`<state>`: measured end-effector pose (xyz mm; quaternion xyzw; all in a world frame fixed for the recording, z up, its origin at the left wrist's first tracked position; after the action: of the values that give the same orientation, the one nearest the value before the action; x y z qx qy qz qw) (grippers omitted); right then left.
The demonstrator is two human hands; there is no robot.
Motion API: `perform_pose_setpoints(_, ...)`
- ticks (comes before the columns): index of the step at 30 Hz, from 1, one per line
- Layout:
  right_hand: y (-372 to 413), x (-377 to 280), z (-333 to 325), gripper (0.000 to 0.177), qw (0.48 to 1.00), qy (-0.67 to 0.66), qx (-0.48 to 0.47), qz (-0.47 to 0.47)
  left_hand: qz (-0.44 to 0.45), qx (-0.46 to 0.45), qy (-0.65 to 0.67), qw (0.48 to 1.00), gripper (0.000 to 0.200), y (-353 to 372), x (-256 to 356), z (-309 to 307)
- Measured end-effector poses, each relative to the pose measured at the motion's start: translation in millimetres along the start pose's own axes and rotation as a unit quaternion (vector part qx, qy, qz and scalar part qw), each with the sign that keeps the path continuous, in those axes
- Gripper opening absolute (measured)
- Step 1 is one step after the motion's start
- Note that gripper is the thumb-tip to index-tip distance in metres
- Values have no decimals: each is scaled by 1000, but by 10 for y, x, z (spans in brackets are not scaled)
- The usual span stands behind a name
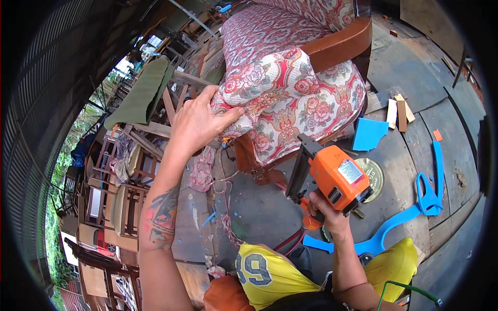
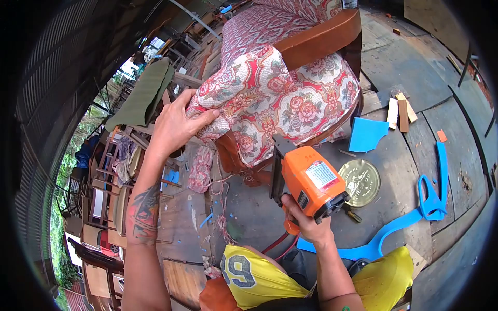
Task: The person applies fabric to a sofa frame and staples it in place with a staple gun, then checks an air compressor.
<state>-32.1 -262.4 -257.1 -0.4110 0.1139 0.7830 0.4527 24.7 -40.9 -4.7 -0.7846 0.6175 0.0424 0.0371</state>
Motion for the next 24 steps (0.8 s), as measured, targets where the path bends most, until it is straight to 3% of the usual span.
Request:
perform_pose_setpoints(3, 19, 16, -26, 11, 999, 32, -10, 11, 7, 0, 5, 1000, 66, 11, 55, 56)
perform_pose_setpoints(5, 39, 9, -27, 11, 999, 34, -4, 12, 126, 195, -167, 958, 66, 75, 227, 106)
perform_pose_setpoints(6, 48, -26, -23, 11, 998, 64, -8, 1, 136, 217, -177, 950, 66, 102, 292, 121)
perform_pose_setpoints(9, 112, -26, -131, 16, 989, 147, -21, 9, 86, 175, -80, 978, 67, 59, 262, 189)
perform_pose_setpoints(10, 136, -13, -167, 19, 953, 299, -32, -46, 65, 124, -22, 990, 69, 39, 256, 163)
perform_pose_setpoints(12, 194, -18, -163, 22, 889, 445, -45, -97, 61, 99, 11, 993, 70, 24, 236, 132)
perform_pose_setpoints(13, 187, -38, -202, 24, 927, 371, -14, -57, 56, 76, 40, 995, 72, 1, 203, 119)
perform_pose_setpoints(17, 216, -20, -287, 24, 967, 248, 39, -30, 59, 43, 82, 994, 74, 9, 103, 95)
perform_pose_setpoints(22, 240, -8, -344, 28, 975, 224, 1, 10, -11, 94, 3, 995, 74, 116, 249, 89)
perform_pose_setpoints(24, 254, -23, -320, 30, 955, 294, 20, -23, -44, 96, -27, 994, 77, 118, 258, 111)
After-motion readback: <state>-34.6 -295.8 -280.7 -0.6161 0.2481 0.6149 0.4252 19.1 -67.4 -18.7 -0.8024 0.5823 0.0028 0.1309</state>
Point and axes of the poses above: each hand's wrist, its own y-axis away from the middle knuckle, its own z-axis out of the palm, x = y × z, the point moved 4 cm from there along -y, towards the middle knuckle, and after that the axes turned 14 degrees about -x, right-handed, at the moved point
